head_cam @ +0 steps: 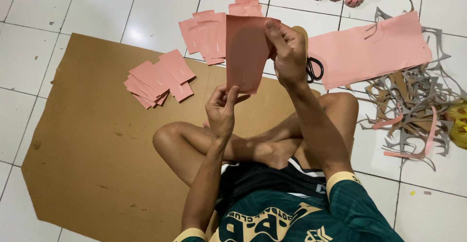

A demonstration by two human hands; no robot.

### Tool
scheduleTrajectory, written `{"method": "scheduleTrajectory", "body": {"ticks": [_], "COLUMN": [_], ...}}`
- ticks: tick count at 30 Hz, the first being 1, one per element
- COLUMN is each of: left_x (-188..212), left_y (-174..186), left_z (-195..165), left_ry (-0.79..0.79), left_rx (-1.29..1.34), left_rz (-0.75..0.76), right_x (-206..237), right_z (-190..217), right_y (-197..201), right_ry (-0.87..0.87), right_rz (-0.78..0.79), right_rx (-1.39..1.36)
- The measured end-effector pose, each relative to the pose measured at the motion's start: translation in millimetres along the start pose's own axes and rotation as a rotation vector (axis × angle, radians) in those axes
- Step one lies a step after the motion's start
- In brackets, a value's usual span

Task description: The person sits on the floor and repeatedly places a shoe insole onto a pink rectangular sheet, presses it down, and then removes it. This process is repeated multiple times with different sheets.

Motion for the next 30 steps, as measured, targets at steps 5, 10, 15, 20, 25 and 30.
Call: {"method": "scheduleTrajectory", "body": {"ticks": [5,10,15,20,25,30], "left_x": [2.0,-1.9,-16.9,-20.4,-15.4,-14.7], "left_y": [2.2,5.9,22.6,24.3,22.9,19.9], "left_z": [1.1,-8.0,-24.5,-32.2,-8.8,-1.3], "left_ry": [0.001,0.003,0.039,0.093,0.269,0.302], "left_rx": [0.000,-0.076,-0.092,-0.096,0.154,0.239], "left_rz": [0.026,0.002,-0.154,-0.077,-0.056,-0.048], "right_x": [0.3,5.2,33.7,57.9,67.2,74.1], "right_z": [10.1,19.1,-26.1,-56.8,-95.7,-100.6], "right_y": [0.3,-11.3,-13.6,-6.1,11.2,15.2], "right_ry": [0.054,0.037,-0.337,-0.271,-0.381,-0.407], "right_rz": [0.035,0.070,0.002,0.085,0.038,0.004], "right_rx": [0.048,0.290,0.141,-0.006,-0.348,-0.391]}}
Point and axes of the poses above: each hand's wrist, its own x-axis away from the middle knuckle, its own y-axis out of the back of the hand, z = x × y, the point moved 9 cm from there along -x, towards the middle knuckle, and after that the axes turned 5 degrees about z, right-handed, at the moved point
